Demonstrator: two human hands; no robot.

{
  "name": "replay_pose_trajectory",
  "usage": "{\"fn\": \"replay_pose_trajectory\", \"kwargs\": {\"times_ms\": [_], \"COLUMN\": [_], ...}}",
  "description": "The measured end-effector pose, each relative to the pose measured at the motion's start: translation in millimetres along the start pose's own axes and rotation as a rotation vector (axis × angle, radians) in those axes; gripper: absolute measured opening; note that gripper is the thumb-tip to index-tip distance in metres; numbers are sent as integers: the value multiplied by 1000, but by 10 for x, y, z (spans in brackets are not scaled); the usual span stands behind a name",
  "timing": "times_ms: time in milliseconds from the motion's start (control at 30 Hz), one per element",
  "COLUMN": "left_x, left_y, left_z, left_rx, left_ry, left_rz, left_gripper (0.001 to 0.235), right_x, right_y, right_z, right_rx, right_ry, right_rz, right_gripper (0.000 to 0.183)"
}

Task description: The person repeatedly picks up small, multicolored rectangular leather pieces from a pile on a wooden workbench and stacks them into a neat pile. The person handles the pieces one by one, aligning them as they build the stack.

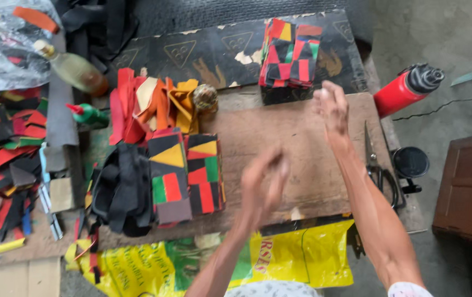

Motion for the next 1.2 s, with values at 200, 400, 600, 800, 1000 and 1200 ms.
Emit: {"fn": "replay_pose_trajectory", "kwargs": {"times_ms": [200,400,600,800,1000,1200], "left_x": [553,808,769,830,781,821], "left_y": [2207,2582,2728,2954,3088,3121], "left_z": [-1329,-2209,-2325,-2109,-2088,-2108], "left_rx": [-40,-174,-252,-467,-752,-746], "left_ry": [256,365,352,564,511,502], "left_rz": [292,342,227,48,-11,22], "left_gripper": [47,74,75,74,85,88], "right_x": [83,231,289,377,475,570], "right_y": [1060,1748,1780,1678,1672,1626], "right_z": [346,819,802,432,269,155], "right_rx": [249,220,-14,227,360,237], "right_ry": [-169,-346,-217,114,7,112], "right_rz": [38,49,54,-48,7,-125], "right_gripper": [73,76,43,38,35,32]}}
Point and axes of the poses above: each hand's wrist, its own y-axis towards the middle knuckle, its own x-axis out of the palm, z = x × y, the point moved 4 cm from there along y, towards the middle knuckle, and after that the axes turned 2 degrees about -x, right-handed, at the moved point
